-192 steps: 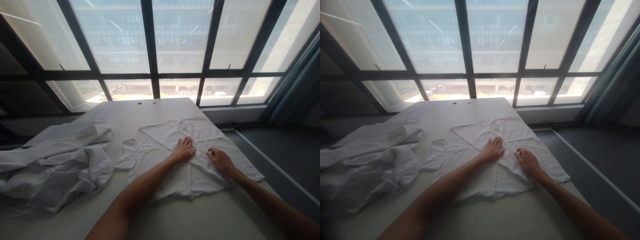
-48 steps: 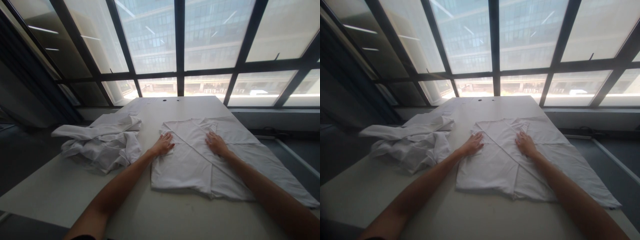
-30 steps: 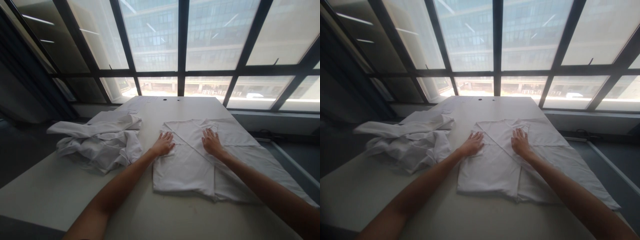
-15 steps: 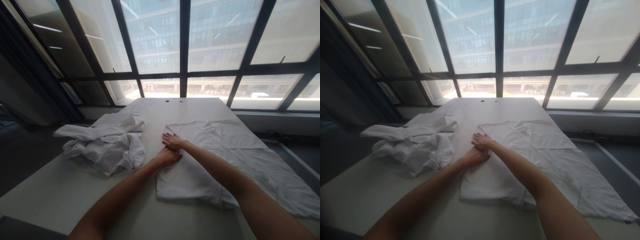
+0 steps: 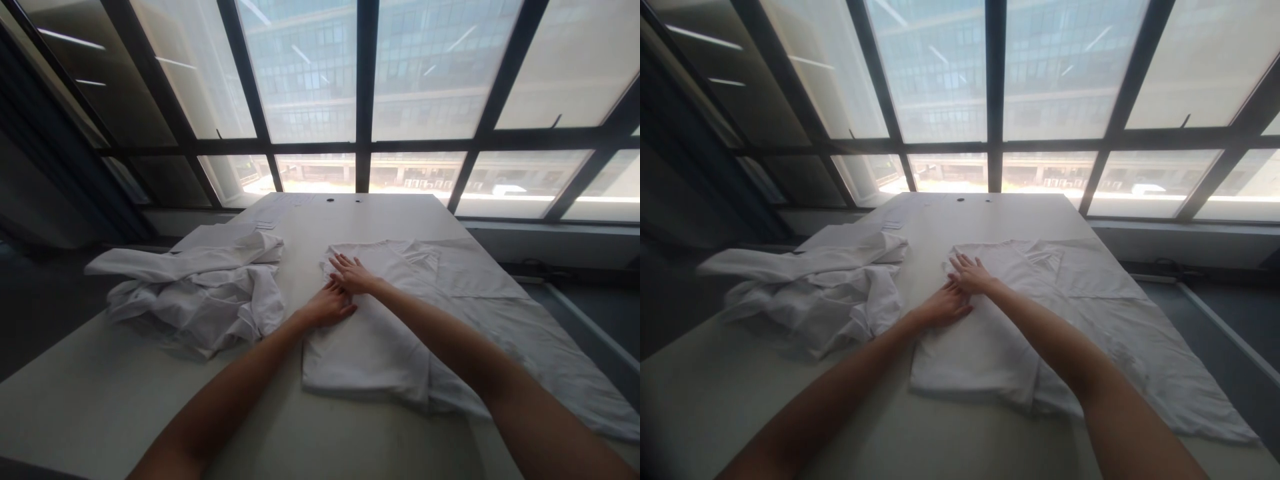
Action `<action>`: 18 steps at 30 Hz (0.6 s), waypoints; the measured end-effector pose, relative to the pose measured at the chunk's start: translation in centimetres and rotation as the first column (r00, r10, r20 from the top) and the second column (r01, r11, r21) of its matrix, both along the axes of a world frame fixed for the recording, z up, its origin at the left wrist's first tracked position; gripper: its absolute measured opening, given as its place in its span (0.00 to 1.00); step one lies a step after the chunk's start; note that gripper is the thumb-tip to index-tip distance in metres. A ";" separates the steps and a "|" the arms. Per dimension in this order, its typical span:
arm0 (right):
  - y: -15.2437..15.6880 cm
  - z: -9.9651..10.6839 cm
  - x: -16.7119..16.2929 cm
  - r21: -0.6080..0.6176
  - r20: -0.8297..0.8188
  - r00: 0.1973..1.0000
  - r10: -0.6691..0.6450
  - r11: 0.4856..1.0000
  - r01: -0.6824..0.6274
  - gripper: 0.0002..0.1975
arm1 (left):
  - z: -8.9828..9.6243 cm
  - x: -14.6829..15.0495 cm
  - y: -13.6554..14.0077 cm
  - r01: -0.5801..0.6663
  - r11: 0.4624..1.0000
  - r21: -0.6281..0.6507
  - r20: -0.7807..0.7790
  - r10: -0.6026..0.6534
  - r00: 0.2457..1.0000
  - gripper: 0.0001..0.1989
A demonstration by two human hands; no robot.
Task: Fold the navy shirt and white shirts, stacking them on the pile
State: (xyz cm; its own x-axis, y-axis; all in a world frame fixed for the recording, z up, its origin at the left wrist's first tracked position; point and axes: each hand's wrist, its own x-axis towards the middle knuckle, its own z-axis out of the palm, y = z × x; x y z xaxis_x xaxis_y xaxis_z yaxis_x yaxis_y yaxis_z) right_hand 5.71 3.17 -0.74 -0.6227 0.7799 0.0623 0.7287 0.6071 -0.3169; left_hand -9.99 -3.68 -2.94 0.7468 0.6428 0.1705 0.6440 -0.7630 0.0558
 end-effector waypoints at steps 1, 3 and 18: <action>-0.6 0.3 1.2 0.015 -0.003 1.000 0.008 1.000 -0.008 0.34 | 0.2 -0.4 0.5 -0.003 1.000 -0.029 -0.005 0.003 1.000 0.31; -2.2 0.6 4.1 0.029 -0.009 1.000 -0.014 0.999 0.014 0.35 | 0.6 -1.1 1.3 -0.015 0.996 -0.085 -0.035 0.012 0.999 0.33; -20.1 -5.5 30.0 0.146 0.085 0.932 -0.352 0.930 0.338 0.32 | 0.7 -1.9 2.4 -0.059 0.992 -0.115 -0.136 0.043 0.990 0.34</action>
State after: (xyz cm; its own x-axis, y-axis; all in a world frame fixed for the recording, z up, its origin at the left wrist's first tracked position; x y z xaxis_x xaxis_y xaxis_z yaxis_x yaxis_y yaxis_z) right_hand 35.74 -16.92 -6.24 -0.3247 0.9379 0.1223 0.9258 0.3416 -0.1621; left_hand -11.89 -1.26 -2.27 0.7231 0.6907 -0.0082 0.6900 -0.7218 0.0551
